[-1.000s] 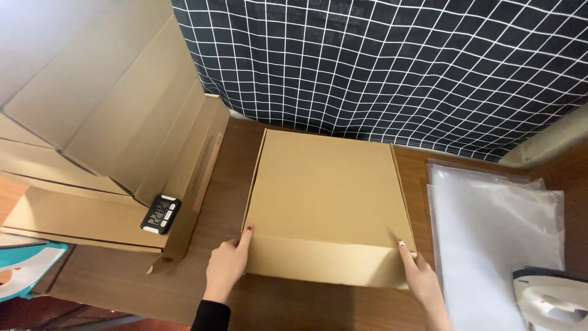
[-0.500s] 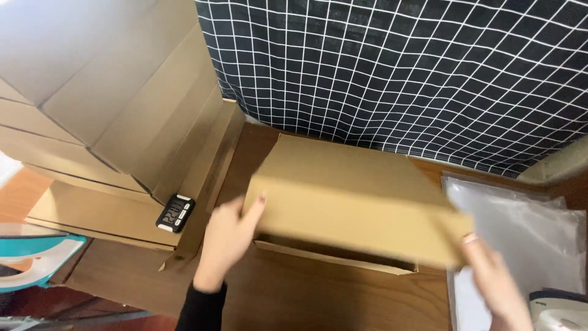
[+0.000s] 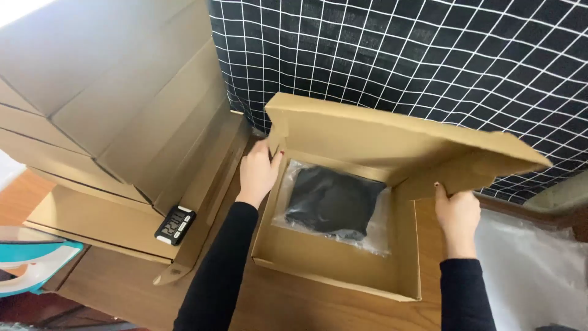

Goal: Hanging clothes on a rack, packing garments into cardboard boxes, and folding clothes to be placed on hangers.

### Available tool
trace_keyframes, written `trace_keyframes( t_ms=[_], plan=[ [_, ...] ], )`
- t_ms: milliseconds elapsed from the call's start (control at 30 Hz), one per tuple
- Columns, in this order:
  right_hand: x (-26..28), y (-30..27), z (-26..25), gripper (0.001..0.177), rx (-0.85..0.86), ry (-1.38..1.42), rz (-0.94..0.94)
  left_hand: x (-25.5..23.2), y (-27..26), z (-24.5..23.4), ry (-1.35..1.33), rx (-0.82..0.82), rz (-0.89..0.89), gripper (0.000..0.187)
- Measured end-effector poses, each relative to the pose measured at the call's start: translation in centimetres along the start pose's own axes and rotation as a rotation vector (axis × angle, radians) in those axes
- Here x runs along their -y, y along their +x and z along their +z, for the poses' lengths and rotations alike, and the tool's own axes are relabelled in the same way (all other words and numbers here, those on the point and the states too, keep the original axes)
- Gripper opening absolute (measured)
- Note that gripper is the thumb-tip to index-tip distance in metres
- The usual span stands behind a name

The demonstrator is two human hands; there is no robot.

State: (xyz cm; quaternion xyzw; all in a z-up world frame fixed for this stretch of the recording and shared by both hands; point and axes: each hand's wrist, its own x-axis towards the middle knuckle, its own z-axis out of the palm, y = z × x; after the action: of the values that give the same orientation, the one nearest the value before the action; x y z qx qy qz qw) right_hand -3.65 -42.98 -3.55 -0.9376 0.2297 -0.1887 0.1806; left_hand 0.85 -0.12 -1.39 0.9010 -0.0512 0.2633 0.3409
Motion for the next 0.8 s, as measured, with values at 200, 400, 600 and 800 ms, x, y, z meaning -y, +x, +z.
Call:
trace_keyframes(
  t_ms=[200,400,600,800],
  plan=[
    [-1.0,2.8,0.5,0.060,-0.075,-0.089,0.004,0.4,2.5,0.7,0.127,0.081,-0.034,0.038],
    [1.9,4.4,-1.9,0.060,-0.128,-0.001,-0.131,0.3,7.5,-0.3,0.342,0.111,-0.014,0.041],
    [5.6,4.6,-1.2,0.036,-0.116,0.186,-0.173,1.7,9.7,0.8,0.398,-0.110,0.056,0.020],
    [7.1,-0.3,-2.4,0.046,-0.337,0.245,-0.480,-2.8,5.9,-2.0,0.294,-0.222,0.014,0.066]
  ],
)
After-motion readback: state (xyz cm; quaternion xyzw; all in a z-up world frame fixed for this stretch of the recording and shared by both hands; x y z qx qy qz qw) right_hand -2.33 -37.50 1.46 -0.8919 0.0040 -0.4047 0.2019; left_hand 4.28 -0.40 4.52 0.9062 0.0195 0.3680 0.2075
